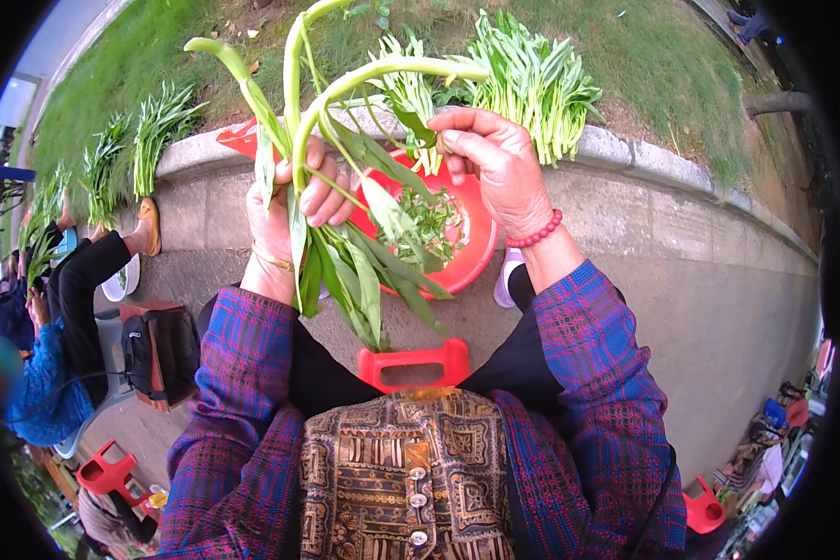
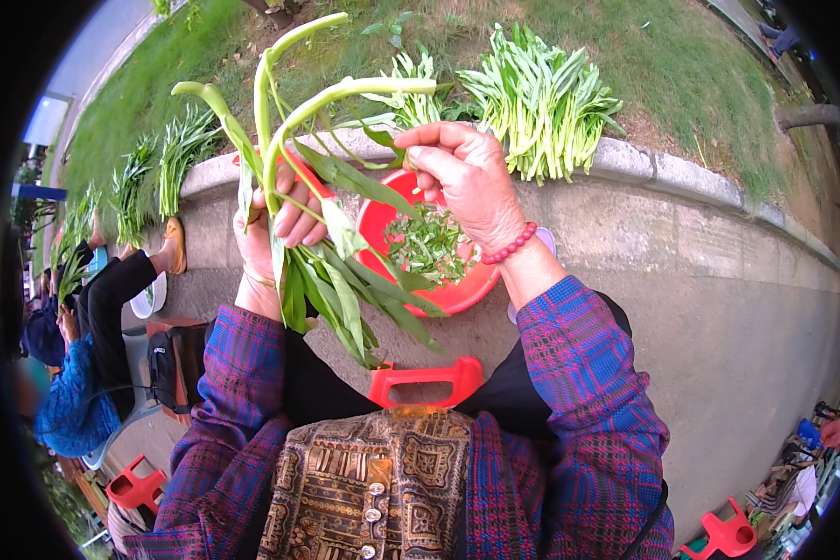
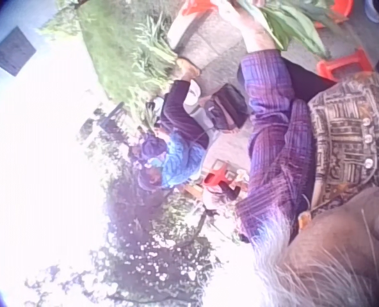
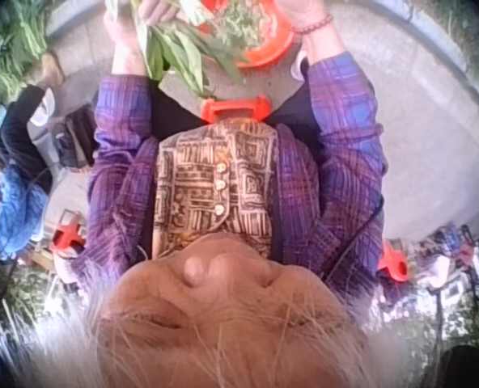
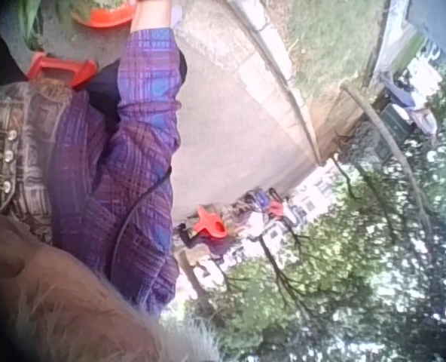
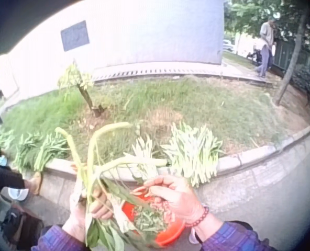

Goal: The person picks individual leaves from a bunch of green vegetables by hand and places the stems into a red basin while keeping the leaves in a separate pile.

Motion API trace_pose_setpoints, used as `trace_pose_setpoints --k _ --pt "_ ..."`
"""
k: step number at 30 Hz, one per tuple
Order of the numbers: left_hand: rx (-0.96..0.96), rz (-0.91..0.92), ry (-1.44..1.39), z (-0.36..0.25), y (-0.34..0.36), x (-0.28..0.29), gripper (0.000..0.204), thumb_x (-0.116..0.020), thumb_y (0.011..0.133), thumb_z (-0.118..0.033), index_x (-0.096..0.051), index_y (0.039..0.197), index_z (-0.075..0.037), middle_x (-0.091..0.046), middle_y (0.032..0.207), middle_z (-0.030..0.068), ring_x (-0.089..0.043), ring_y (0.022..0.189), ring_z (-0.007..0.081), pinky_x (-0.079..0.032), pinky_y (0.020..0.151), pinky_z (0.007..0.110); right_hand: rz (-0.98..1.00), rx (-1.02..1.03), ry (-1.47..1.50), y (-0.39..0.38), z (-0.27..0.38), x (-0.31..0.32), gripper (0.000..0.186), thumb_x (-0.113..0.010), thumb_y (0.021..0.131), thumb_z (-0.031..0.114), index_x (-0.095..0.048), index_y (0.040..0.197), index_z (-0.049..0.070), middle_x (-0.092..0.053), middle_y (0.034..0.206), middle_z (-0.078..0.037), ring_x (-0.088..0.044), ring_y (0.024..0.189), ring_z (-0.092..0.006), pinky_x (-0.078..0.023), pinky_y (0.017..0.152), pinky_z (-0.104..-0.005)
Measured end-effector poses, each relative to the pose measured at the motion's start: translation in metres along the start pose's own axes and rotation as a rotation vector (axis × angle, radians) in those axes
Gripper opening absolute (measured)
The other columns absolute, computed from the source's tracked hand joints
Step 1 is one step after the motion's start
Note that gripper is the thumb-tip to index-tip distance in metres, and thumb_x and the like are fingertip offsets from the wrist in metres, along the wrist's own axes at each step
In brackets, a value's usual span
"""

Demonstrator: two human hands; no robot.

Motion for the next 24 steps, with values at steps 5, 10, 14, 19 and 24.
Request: trace_pose_setpoints --k 5,10,14,19,24 --pt "-0.024 -0.037 0.039 -0.002 0.000 -0.001 0.023 -0.055 0.086 -0.030 -0.045 0.085 -0.009 -0.039 0.050 -0.0025 -0.037 0.040 0.0094 -0.033 0.043 0.026 0.370 -0.096 -0.061 -0.017 0.022 -0.022 0.015 -0.060 0.088 0.007 -0.068 0.099 0.002 -0.064 0.076 0.000 -0.055 0.061 -0.0033 -0.045 0.053 -0.0186" --pt "-0.020 -0.039 0.067 0.002 0.001 0.001 0.023 -0.055 0.086 -0.029 -0.045 0.086 -0.008 -0.040 0.050 -0.0022 -0.038 0.040 0.0096 -0.035 0.043 0.025 0.206 0.049 -0.136 -0.015 0.019 -0.023 0.014 -0.062 0.088 0.009 -0.069 0.096 0.001 -0.065 0.074 0.001 -0.056 0.064 -0.0026 -0.046 0.058 -0.0182" --pt "-0.028 -0.039 0.064 0.002 0.001 0.001 0.023 -0.055 0.086 -0.029 -0.045 0.087 -0.007 -0.040 0.051 -0.0017 -0.038 0.040 0.0099 -0.035 0.044 0.026 0.046 -0.002 -0.247 -0.007 0.013 -0.005 0.013 -0.061 0.088 0.011 -0.069 0.091 0.000 -0.066 0.073 -0.001 -0.058 0.062 -0.0049 -0.047 0.056 -0.0214" --pt "-0.066 0.024 0.094 -0.005 0.003 -0.003 0.020 -0.056 0.090 -0.026 -0.044 0.088 -0.010 -0.040 0.050 -0.0046 -0.038 0.040 0.0069 -0.034 0.046 0.024 0.090 -0.054 -0.397 -0.008 -0.001 0.002 0.017 -0.061 0.088 0.014 -0.070 0.087 0.000 -0.067 0.075 -0.002 -0.056 0.062 -0.0053 -0.046 0.056 -0.0235" --pt "-0.087 0.071 0.067 -0.012 0.003 0.001 0.020 -0.057 0.090 -0.026 -0.044 0.088 -0.011 -0.042 0.051 -0.0048 -0.040 0.040 0.0064 -0.035 0.047 0.024 0.010 -0.107 -0.412 -0.007 0.006 0.012 0.020 -0.062 0.087 0.017 -0.070 0.087 -0.001 -0.066 0.072 -0.001 -0.055 0.062 -0.0054 -0.045 0.056 -0.0244"
Point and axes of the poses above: each hand's wrist, its own y-axis towards the middle knuckle, its own x-axis out of the back of the hand, z = x × y, the point moved 5 cm from there along y, towards the middle knuckle
